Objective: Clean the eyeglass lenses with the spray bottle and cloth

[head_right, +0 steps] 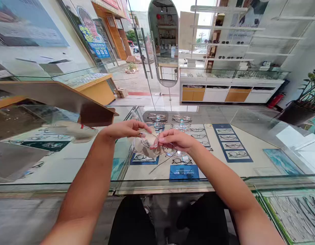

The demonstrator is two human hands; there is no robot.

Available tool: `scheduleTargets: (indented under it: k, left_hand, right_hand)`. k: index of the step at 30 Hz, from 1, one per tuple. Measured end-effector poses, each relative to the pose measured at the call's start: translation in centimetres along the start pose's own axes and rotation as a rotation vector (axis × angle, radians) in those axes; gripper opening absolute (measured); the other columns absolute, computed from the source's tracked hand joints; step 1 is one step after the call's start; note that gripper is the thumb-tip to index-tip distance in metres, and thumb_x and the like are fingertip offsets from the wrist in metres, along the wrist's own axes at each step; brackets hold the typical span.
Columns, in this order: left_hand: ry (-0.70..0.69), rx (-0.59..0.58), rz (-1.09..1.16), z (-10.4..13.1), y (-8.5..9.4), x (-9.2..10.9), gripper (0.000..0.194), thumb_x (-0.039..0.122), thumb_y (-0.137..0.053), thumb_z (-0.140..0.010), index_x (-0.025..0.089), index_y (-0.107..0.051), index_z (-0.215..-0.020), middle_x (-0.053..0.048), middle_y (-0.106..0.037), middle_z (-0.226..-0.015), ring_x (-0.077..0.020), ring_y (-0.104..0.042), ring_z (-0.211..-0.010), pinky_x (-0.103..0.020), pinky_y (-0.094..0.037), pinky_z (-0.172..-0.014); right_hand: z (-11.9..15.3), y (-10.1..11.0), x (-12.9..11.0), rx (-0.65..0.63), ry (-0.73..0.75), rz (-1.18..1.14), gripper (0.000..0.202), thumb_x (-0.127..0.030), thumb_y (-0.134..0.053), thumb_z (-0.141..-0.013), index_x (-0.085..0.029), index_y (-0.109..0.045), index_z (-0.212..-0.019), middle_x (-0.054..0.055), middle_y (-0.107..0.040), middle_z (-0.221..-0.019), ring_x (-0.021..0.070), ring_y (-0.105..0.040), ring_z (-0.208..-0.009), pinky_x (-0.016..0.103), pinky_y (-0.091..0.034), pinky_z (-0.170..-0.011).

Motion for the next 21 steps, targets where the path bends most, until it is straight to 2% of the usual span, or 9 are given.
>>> scheduleTargets:
  k: [2,4,6,8,12,16,18,21]
  left_hand:
    - [0.027,-0.015,-0.052,-0.1,-0.1,0.0,0.050,0.051,-0.089,-0.083,0.026,-0.087,-0.126,-0.005,-0.082,-0.114,-0.0202,-0.068,-0.095,-0.029,-0.051,-0.083]
    - [0.062,-0.009,-0.098,-0.3,0.0,-0.2,0.052,0.050,-0.088,-0.081,0.026,-0.087,-0.127,-0.004,-0.080,-0.099,-0.0184,-0.064,-0.081,-0.028,-0.049,-0.074]
    - [0.119,0.016,-0.143,-0.5,0.0,-0.6,0.055,0.049,-0.086,-0.078,0.026,-0.088,-0.128,-0.001,-0.071,-0.077,-0.0168,-0.054,-0.065,-0.029,-0.042,-0.062]
    - [0.132,0.073,-0.169,-0.8,0.2,-0.9,0.052,0.046,-0.084,-0.075,0.026,-0.090,-0.123,0.000,-0.065,-0.067,-0.0170,-0.050,-0.058,-0.030,-0.039,-0.056]
    - [0.091,0.176,-0.198,-1.4,0.3,-1.2,0.041,0.044,-0.081,-0.071,0.026,-0.091,-0.107,-0.003,-0.074,-0.077,-0.0207,-0.061,-0.066,-0.030,-0.045,-0.060]
    - [0.134,0.254,-0.230,-1.8,0.7,-1.7,0.040,0.039,-0.076,-0.069,0.027,-0.090,-0.105,-0.004,-0.082,-0.093,-0.0243,-0.070,-0.079,-0.031,-0.052,-0.071]
    - [0.124,0.301,-0.263,-1.9,1.0,-1.6,0.039,0.034,-0.074,-0.068,0.027,-0.090,-0.102,-0.005,-0.084,-0.096,-0.0256,-0.071,-0.082,-0.031,-0.052,-0.072]
    - [0.095,0.368,-0.311,-1.8,1.3,-1.3,0.037,0.033,-0.072,-0.068,0.027,-0.090,-0.099,-0.006,-0.084,-0.096,-0.0269,-0.072,-0.082,-0.031,-0.049,-0.068]
  right_hand:
    - [-0.1,-0.2,0.4,-0.011,-0.019,0.015,0.035,-0.047,-0.107,-0.074,-0.020,-0.084,-0.075,0.003,-0.085,-0.088,0.0084,-0.062,-0.064,0.022,-0.051,-0.065]
    - [-0.2,0.0,0.7,0.006,-0.037,0.032,0.036,-0.048,-0.106,-0.075,-0.020,-0.084,-0.076,0.003,-0.084,-0.086,0.0083,-0.059,-0.062,0.023,-0.050,-0.064]
    - [-0.2,0.6,0.8,0.062,-0.055,0.052,0.037,-0.051,-0.105,-0.075,-0.020,-0.084,-0.079,0.004,-0.083,-0.085,0.0113,-0.067,-0.070,0.023,-0.048,-0.063]
    - [0.1,1.5,0.6,0.120,-0.071,0.072,0.038,-0.051,-0.105,-0.075,-0.021,-0.083,-0.081,0.005,-0.083,-0.088,0.0161,-0.076,-0.084,0.023,-0.048,-0.064]
    - [0.9,2.9,-0.5,0.157,-0.067,0.122,0.039,-0.053,-0.106,-0.073,-0.023,-0.081,-0.078,0.005,-0.084,-0.091,0.0206,-0.081,-0.097,0.026,-0.057,-0.076]
    - [1.8,4.0,-1.8,0.197,-0.062,0.114,0.042,-0.056,-0.107,-0.071,-0.023,-0.082,-0.078,0.003,-0.082,-0.090,0.0218,-0.082,-0.103,0.030,-0.063,-0.090]
    - [2.2,4.3,-2.5,0.216,-0.034,0.100,0.041,-0.055,-0.108,-0.071,-0.024,-0.082,-0.078,0.003,-0.082,-0.089,0.0222,-0.082,-0.103,0.033,-0.065,-0.095]
    - [2.6,4.3,-3.5,0.238,0.032,0.063,0.040,-0.051,-0.107,-0.072,-0.024,-0.079,-0.075,0.002,-0.080,-0.084,0.0207,-0.079,-0.091,0.038,-0.068,-0.095]
Point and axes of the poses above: each hand's wrist, its own z-axis away from the middle knuckle, its own y-axis out of the back of the hand, x = y × z, the point moved 7 cm from there along -z, towards the middle knuckle
